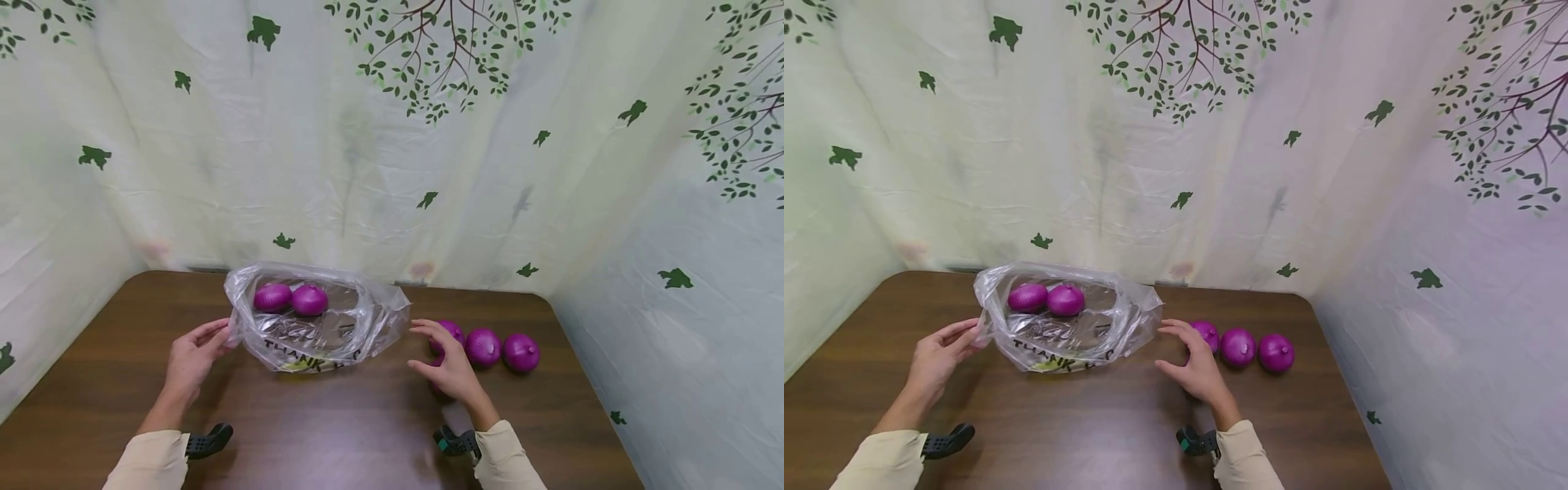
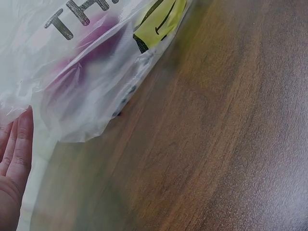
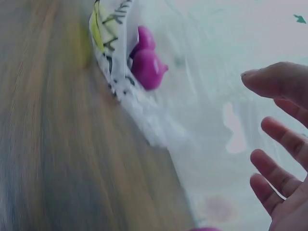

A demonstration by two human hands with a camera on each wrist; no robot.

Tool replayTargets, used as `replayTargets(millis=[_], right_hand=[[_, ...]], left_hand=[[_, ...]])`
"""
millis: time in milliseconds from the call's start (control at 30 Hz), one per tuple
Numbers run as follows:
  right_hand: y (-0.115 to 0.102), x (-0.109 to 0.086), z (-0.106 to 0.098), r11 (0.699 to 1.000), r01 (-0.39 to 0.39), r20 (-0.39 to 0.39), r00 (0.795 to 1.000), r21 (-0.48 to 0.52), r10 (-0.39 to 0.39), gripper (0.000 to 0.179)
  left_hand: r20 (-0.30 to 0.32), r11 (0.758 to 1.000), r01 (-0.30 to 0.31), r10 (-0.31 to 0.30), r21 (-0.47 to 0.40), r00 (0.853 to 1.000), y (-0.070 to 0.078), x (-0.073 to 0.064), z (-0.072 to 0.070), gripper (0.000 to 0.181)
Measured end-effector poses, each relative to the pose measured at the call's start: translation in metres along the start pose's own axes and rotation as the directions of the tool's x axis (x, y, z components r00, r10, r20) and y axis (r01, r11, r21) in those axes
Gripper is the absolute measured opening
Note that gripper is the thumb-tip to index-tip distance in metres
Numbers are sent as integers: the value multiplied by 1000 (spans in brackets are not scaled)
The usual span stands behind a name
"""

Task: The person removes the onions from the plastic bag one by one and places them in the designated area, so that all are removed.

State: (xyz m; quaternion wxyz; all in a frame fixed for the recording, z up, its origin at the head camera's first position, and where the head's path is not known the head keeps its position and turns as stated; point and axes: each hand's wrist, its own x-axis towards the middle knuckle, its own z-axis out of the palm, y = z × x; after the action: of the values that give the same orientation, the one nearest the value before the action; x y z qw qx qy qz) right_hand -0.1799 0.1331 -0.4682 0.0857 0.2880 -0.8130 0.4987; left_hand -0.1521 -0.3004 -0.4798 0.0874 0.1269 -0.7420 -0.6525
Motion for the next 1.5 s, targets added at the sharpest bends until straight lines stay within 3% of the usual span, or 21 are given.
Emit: replayTargets(millis=[233,400,767,1000,1233,1500], right_hand=[[-42,18,13,996,18,0,1000,87,-18,49],[-49,33,28,989,40,-4,999,144,-39,50],[-50,58,60,944,-54,35,998,326,45,51],[-49,72,72,901,-116,31,993,418,113,52],[-13,89,101,888,-152,-12,984,434,175,51],[-7,101,121,896,-273,-6,956,350,294,50]], left_hand=[[8,999,0,0,46,1000,3,1,2,51],[-1,999,0,0,40,1000,4,0,1,49],[3,1000,-14,14,18,1000,5,-2,-2,41],[8,999,-17,17,43,1000,6,-4,2,50],[6,998,-14,13,58,1000,6,-1,7,52],[9,997,-6,5,78,1000,8,-2,5,53]])
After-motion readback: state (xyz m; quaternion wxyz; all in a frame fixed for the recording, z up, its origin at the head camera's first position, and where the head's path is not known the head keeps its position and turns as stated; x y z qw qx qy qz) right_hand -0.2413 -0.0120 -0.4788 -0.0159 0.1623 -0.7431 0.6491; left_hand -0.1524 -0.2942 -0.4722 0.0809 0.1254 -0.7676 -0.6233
